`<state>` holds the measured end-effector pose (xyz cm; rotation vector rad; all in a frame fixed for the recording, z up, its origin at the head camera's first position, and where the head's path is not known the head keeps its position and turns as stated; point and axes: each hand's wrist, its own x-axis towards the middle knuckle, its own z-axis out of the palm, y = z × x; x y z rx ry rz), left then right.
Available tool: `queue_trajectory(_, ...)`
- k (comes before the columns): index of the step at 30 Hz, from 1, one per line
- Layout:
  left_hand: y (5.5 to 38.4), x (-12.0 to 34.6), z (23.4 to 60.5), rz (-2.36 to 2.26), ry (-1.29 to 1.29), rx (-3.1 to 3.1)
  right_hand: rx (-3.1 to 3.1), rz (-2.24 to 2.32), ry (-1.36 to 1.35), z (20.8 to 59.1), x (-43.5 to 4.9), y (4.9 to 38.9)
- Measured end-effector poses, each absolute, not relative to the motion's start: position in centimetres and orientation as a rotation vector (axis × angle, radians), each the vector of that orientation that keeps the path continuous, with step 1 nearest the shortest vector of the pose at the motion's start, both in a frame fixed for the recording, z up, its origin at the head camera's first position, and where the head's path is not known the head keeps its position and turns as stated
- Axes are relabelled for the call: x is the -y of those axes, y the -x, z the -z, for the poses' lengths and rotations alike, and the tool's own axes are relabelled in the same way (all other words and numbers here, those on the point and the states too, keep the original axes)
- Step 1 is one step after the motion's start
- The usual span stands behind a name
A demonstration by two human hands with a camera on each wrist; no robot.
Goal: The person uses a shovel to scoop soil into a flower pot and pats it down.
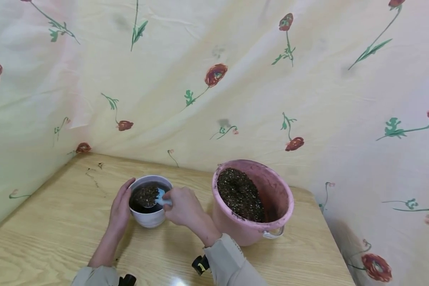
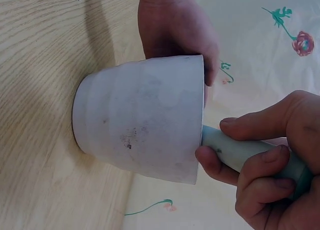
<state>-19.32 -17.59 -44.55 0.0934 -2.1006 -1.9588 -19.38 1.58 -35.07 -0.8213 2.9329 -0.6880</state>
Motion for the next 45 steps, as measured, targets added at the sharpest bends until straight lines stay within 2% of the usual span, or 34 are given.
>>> queue_trajectory(11,19.4,17.4,45.0,1.881,-0.061,2.092,-3.015,0.416,0.953,34.1,-1.1,19.5)
queue_trajectory(22,19.0,17.6,44.7,1.873,-0.06,2.125,-3.124,0.099,0.931,33.4,-0.3,18.9)
queue_trajectory(45,19.3,17.6,44.8,1.89,-0.042,2.134,-3.38,-0.205,1.063,34.4,-0.7,17.6)
